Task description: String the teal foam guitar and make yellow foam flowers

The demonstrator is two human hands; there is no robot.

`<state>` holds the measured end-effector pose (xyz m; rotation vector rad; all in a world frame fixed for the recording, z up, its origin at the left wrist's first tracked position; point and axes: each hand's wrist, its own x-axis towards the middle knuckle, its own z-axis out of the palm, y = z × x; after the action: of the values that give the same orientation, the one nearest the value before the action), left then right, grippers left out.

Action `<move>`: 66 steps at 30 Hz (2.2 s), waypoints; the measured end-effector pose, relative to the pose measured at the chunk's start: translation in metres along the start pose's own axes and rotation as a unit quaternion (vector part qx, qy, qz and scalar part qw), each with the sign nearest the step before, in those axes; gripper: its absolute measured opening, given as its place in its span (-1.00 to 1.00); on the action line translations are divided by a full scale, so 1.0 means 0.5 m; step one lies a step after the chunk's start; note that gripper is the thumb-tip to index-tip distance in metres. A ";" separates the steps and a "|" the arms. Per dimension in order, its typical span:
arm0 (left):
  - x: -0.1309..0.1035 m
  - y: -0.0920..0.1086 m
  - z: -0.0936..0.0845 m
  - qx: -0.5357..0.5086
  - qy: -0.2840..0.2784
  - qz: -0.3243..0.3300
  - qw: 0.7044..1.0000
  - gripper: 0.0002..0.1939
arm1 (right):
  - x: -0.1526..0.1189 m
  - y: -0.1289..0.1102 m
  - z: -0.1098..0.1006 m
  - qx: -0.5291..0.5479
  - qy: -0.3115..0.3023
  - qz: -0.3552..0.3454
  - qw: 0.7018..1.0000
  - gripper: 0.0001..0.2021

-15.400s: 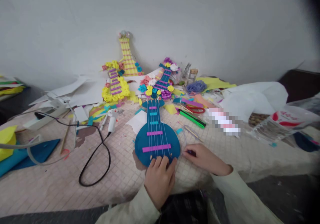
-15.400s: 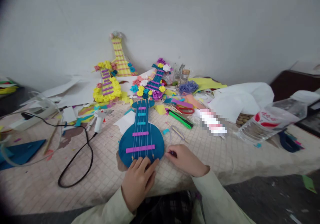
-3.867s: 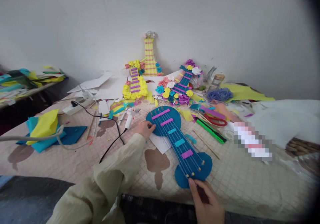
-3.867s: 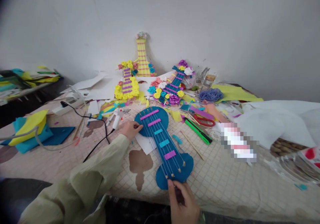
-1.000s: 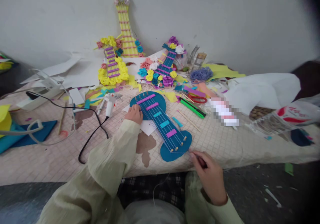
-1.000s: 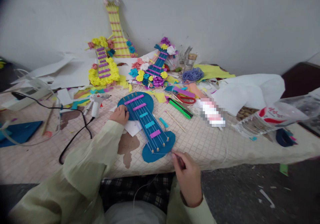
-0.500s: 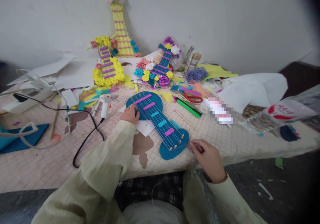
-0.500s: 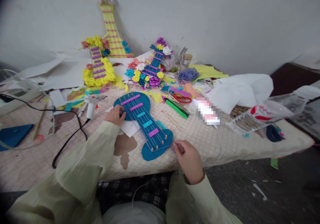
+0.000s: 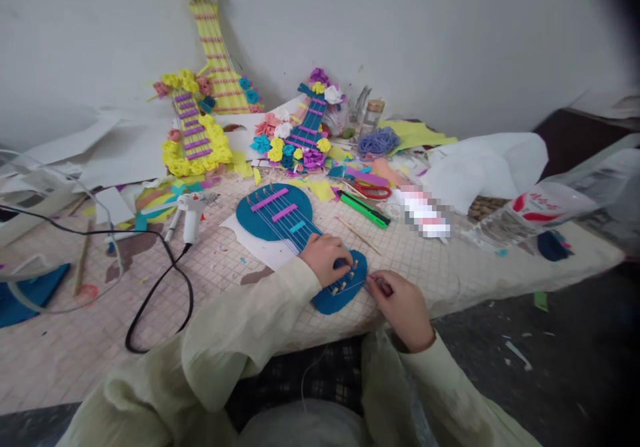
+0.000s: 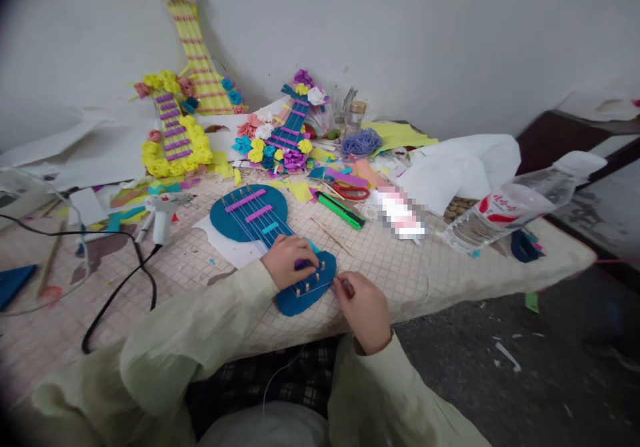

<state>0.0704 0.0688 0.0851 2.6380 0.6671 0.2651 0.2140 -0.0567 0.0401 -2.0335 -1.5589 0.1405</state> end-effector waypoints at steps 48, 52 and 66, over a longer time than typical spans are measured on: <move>0.019 -0.027 0.030 -0.043 -0.057 0.049 0.996 -0.92 | 0.144 -0.011 -0.022 0.028 -0.148 -0.070 0.986 -0.88; 0.019 -0.026 0.028 -0.037 -0.068 0.047 0.996 -0.92 | 0.169 -0.018 -0.024 0.053 -0.197 -0.084 0.975 -0.90; 0.014 -0.033 0.038 -0.050 0.009 0.077 0.996 -0.80 | 0.185 -0.015 -0.024 0.112 -0.271 -0.059 0.954 -0.83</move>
<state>0.0751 0.0793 0.0617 2.5957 0.4431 0.3577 0.2418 0.0246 0.0770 -1.8006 -1.8762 0.8518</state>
